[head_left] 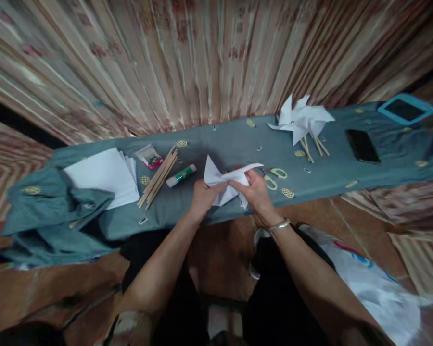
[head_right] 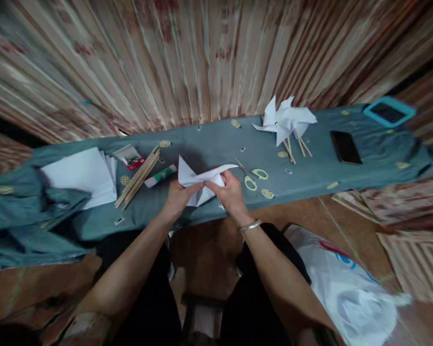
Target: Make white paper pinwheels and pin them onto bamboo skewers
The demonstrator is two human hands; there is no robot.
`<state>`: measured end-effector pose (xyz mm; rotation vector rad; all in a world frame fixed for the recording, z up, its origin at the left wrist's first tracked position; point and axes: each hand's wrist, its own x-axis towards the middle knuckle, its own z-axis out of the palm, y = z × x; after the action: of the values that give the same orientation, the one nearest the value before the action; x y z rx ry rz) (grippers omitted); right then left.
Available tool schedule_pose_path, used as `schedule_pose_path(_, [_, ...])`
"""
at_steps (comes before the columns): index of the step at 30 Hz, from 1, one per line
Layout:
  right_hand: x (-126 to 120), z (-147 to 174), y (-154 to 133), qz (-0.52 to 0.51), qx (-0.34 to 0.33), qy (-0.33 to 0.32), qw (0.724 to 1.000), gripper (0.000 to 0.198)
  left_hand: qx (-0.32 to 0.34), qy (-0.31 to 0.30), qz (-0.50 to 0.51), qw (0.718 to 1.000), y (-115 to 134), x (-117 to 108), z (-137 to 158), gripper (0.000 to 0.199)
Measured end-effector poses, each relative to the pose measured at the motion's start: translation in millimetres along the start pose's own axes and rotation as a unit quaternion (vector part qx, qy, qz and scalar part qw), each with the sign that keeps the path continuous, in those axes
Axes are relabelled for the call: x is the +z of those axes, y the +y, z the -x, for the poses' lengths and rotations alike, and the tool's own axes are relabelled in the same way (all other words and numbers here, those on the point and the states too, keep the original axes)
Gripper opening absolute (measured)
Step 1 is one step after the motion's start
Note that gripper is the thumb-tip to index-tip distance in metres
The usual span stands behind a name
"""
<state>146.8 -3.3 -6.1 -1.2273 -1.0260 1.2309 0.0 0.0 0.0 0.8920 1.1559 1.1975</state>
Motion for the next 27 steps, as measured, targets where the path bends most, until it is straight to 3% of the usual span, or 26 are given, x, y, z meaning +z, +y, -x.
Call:
schedule_pose_path(10, [0,2,-3,0.002,0.016,0.006,1.0,0.054,0.007,-0.009,-0.004,1.0,-10,-2,-6,0.028])
schedule_pose_path(27, [0,5,-8,-0.013,0.028,-0.04,0.999,0.051,-0.011,-0.024,-0.004,1.0,-6,-2,-2,0.033])
